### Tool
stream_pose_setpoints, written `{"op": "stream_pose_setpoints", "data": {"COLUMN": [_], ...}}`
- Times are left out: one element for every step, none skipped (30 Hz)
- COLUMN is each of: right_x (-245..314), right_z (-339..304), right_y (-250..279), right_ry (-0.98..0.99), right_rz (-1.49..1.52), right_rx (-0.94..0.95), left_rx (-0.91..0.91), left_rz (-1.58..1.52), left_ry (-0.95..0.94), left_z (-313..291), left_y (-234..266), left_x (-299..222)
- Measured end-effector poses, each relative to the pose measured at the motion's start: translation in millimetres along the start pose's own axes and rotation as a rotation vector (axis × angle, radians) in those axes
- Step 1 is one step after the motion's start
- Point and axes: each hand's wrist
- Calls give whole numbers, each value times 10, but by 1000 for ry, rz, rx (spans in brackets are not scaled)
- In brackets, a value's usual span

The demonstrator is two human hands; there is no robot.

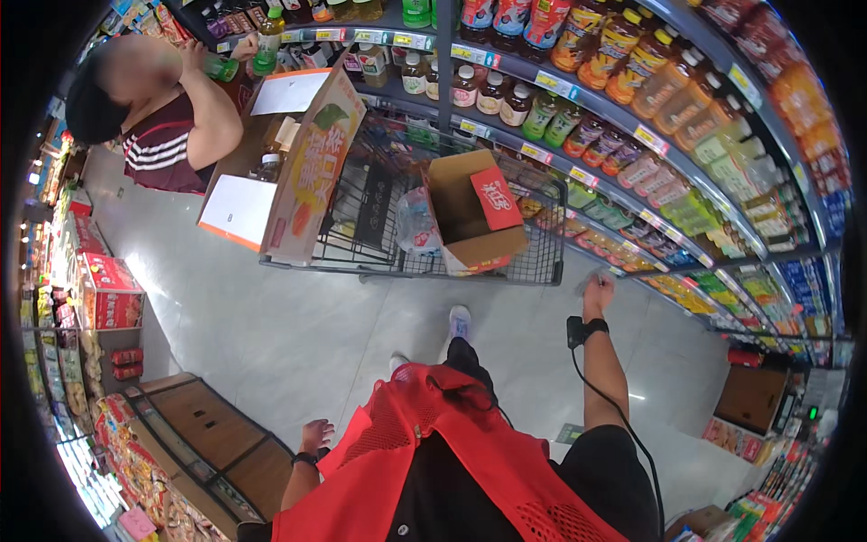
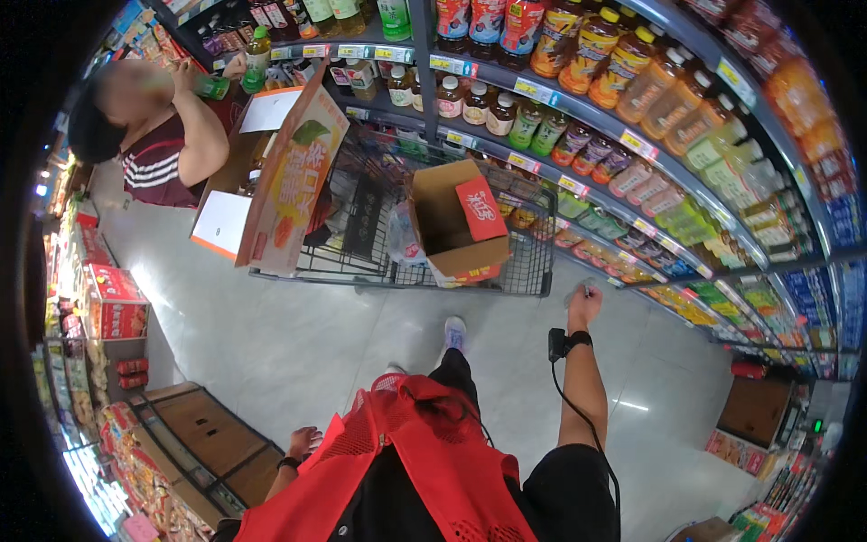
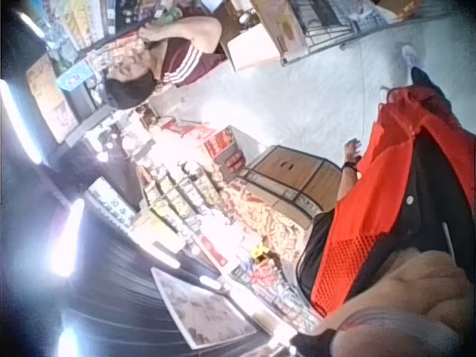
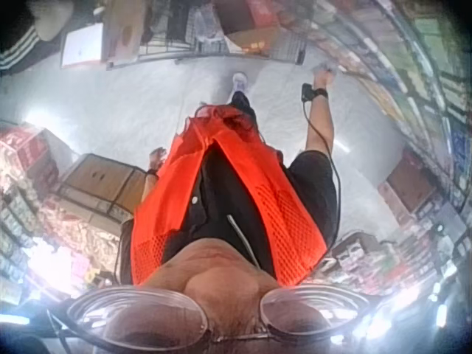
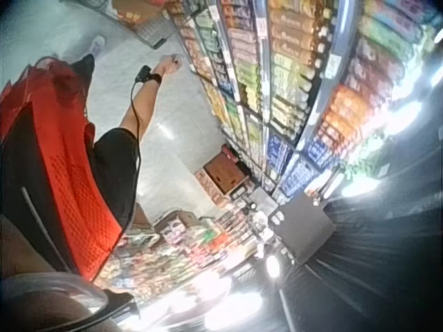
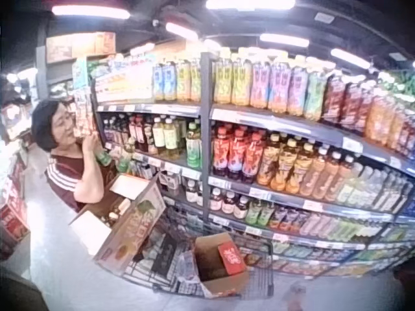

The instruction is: Restocking beverage bottles from a box onto the supermarket shelves.

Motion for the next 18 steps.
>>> {"op": "stream_pose_setpoints", "data": {"right_x": [82,180,204,189,143,104,46,-32,-131,-208,-285,-321,-339,-330,-288,-217,-129,-28], "right_z": [87,187,209,201,195,214,213,207,162,214,201,243,259,275,291,284,260,212], "right_y": [-140,-341,-532,-718,-883,-1076,-1258,-1390,-1508,-1543,-1584,-1587,-1561,-1507,-1432,-1359,-1271,-1193], "right_ry": [116,238,247,241,316,368,355,312,411,518,505,558,677,718,702,660,647,572], "right_rz": [-62,-137,-105,-117,-152,-183,-205,-233,-142,-418,-409,-470,-600,-529,-464,-437,-489,-391], "right_rx": [-2,-10,7,33,97,157,251,335,316,407,340,365,416,488,570,621,618,603], "left_rx": [12,13,-10,-52,-61,-87,-101,-95,-94,-145,-158,-159,-161,-90,-80,-67,-75,-28], "left_rz": [-10,-22,-30,-1,24,55,29,-4,-80,-13,-17,-58,-109,-160,-124,-51,-114,-50], "left_ry": [101,75,96,148,106,89,101,104,126,141,124,150,170,149,197,247,215,166], "left_z": [-86,-224,-327,-422,-544,-633,-707,-776,-837,-882,-914,-929,-924,-899,-883,-820,-776,-745], "left_y": [-85,-152,-206,-252,-258,-267,-287,-277,-284,-304,-322,-351,-396,-422,-478,-522,-551,-560], "left_x": [-69,-86,-123,-156,-150,-151,-138,-111,-60,0,62,116,164,184,218,195,181,166]}}
Point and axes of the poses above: each hand's wrist, its own z-axis towards the middle knuckle, its own y-axis out of the back of the hand, x = y × z, and after that the axes turned 3 degrees about -x, right-handed
